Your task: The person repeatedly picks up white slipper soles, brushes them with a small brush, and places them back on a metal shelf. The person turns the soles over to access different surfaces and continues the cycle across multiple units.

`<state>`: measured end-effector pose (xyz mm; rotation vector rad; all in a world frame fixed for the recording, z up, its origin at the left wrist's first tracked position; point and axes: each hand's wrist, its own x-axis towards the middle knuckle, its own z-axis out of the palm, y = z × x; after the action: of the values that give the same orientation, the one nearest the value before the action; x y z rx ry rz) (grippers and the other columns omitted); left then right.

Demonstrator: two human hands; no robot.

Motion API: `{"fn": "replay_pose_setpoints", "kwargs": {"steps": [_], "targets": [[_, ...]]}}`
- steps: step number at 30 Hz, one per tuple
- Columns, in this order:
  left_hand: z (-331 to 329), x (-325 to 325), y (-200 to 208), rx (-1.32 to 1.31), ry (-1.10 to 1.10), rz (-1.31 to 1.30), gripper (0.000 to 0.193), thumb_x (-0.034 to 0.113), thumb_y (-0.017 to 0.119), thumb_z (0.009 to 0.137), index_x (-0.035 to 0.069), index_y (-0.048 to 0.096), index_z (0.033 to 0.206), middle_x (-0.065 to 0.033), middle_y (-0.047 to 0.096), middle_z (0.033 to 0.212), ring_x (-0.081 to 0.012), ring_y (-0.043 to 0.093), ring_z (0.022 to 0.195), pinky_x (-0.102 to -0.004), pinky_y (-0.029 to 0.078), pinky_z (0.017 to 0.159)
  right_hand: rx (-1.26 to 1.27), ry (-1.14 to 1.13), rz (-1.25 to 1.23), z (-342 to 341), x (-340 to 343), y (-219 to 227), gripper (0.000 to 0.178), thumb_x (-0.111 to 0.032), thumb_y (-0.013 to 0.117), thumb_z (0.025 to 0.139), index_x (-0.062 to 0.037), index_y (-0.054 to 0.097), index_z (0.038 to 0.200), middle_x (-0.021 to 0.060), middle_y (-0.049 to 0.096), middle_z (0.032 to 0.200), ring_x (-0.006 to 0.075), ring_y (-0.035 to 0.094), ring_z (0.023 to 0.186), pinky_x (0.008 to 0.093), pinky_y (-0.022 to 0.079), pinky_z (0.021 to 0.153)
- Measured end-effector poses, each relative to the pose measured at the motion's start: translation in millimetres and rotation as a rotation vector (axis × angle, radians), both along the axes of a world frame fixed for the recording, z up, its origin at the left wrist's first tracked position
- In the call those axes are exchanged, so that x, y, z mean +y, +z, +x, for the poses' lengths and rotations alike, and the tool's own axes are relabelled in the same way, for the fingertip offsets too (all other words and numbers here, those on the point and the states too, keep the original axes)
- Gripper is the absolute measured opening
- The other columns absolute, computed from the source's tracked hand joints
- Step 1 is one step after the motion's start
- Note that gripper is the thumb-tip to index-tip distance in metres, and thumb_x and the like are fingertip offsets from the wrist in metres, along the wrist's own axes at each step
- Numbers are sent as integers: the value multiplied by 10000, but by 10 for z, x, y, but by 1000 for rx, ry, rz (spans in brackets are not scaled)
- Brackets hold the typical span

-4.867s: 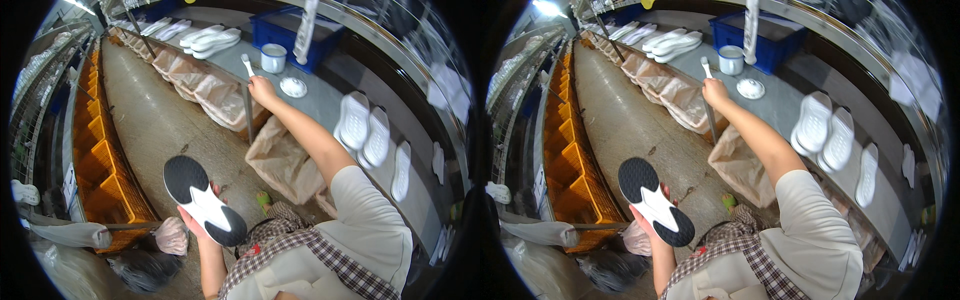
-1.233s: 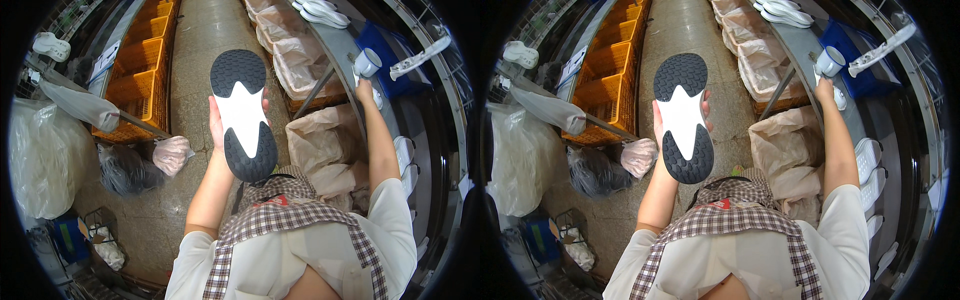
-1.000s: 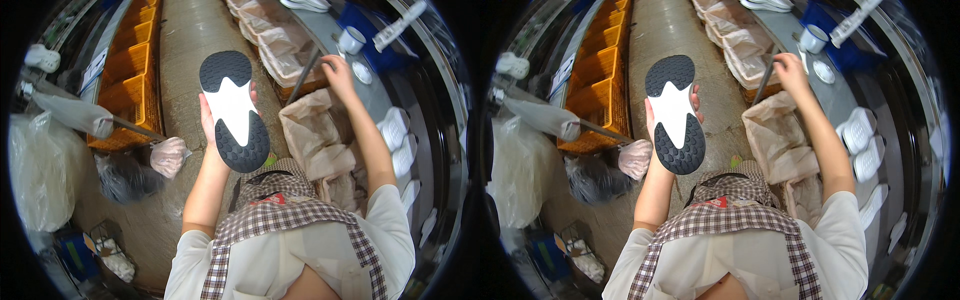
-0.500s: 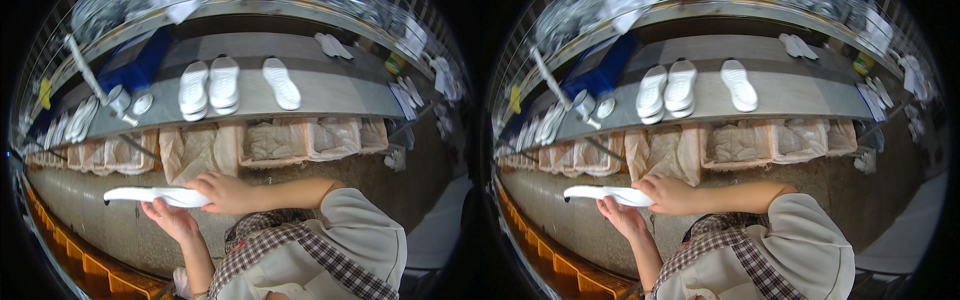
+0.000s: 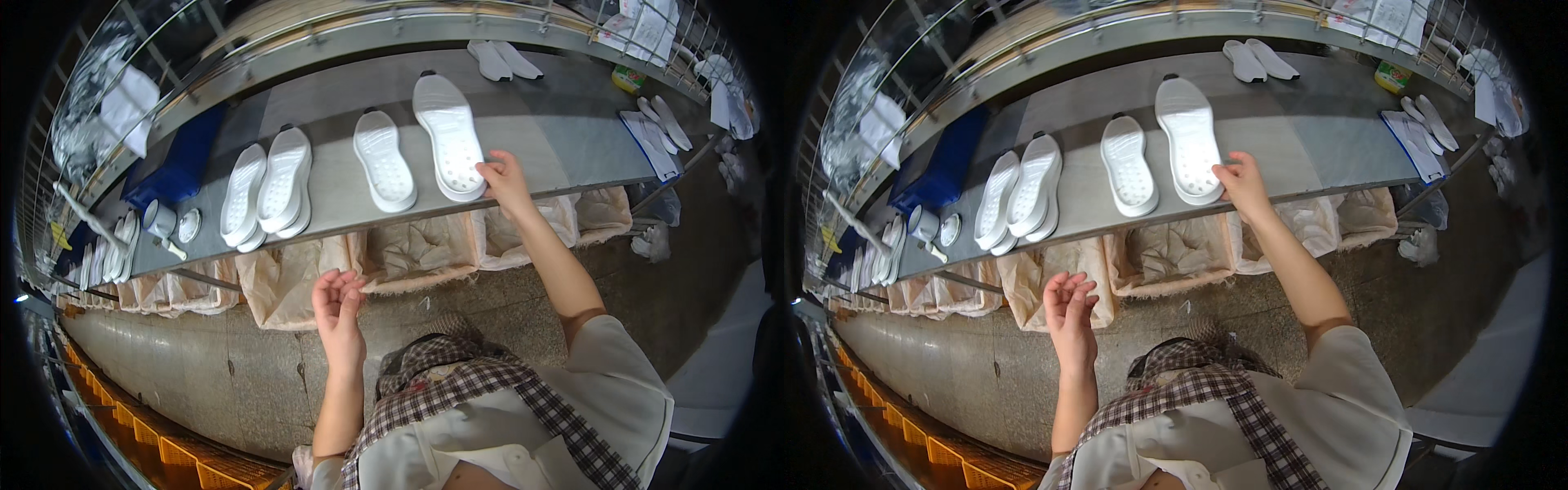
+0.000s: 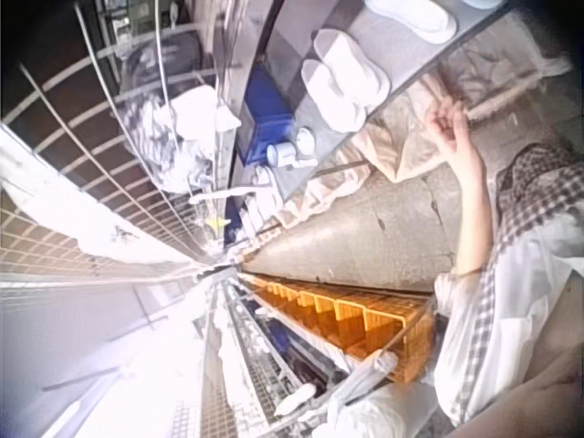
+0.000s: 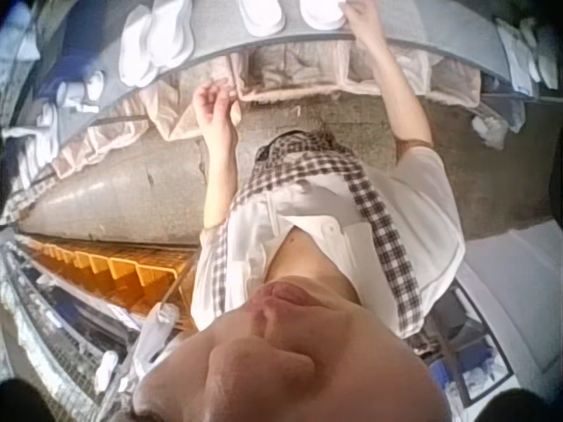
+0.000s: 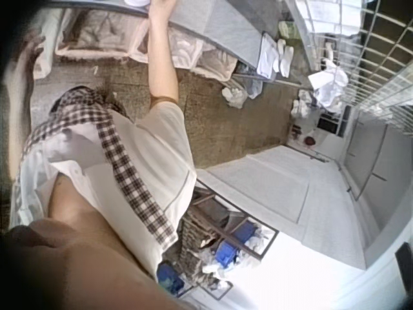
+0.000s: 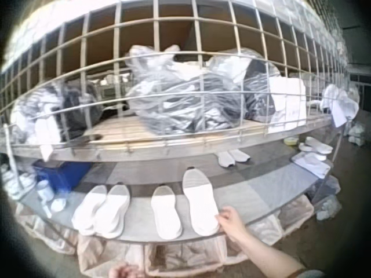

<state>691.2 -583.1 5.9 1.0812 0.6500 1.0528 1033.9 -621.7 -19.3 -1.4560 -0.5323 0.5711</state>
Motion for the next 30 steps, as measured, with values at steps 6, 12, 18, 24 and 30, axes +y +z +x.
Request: {"fn": "replay_pose_setpoints", "kwargs": {"steps": [6,12,18,24,30], "targets": [[477,-82,-170,73,-16,13,317,75,572,911,79,462,1208,-65,602,1076,-146,594,942,-270,476,793,89,75,-223,355,501,-375,616,-248,667,863,22,327,1300,196,537,1108,231,590,918,361,547,596],[696,-109,-273,192,84,-101,297,71,565,910,56,470,1191,-54,609,1046,-132,586,891,-266,460,776,-626,208,-350,1119,427,-399,752,-544,623,823,78,487,1222,256,551,1213,348,551,1101,416,427,934],[746,-124,-365,290,125,-119,266,88,572,908,66,492,1162,-35,610,1036,-127,592,883,-259,456,766,-838,-380,-283,3315,811,-397,397,-404,618,834,-48,638,1009,224,632,927,349,621,908,424,492,791],[641,-175,-497,427,241,-191,234,92,572,909,59,506,1131,-35,612,1032,-125,596,864,-245,453,754,-808,-369,-764,4750,1053,-668,373,-363,604,843,-38,625,1026,217,630,946,345,621,910,414,505,773],[585,-253,-680,540,249,-281,222,131,564,925,82,504,1133,-27,614,998,-137,600,872,-266,455,742,-761,-252,-818,5321,1486,-892,351,-322,589,853,-28,612,1043,210,628,966,341,622,912,404,518,754]]}}
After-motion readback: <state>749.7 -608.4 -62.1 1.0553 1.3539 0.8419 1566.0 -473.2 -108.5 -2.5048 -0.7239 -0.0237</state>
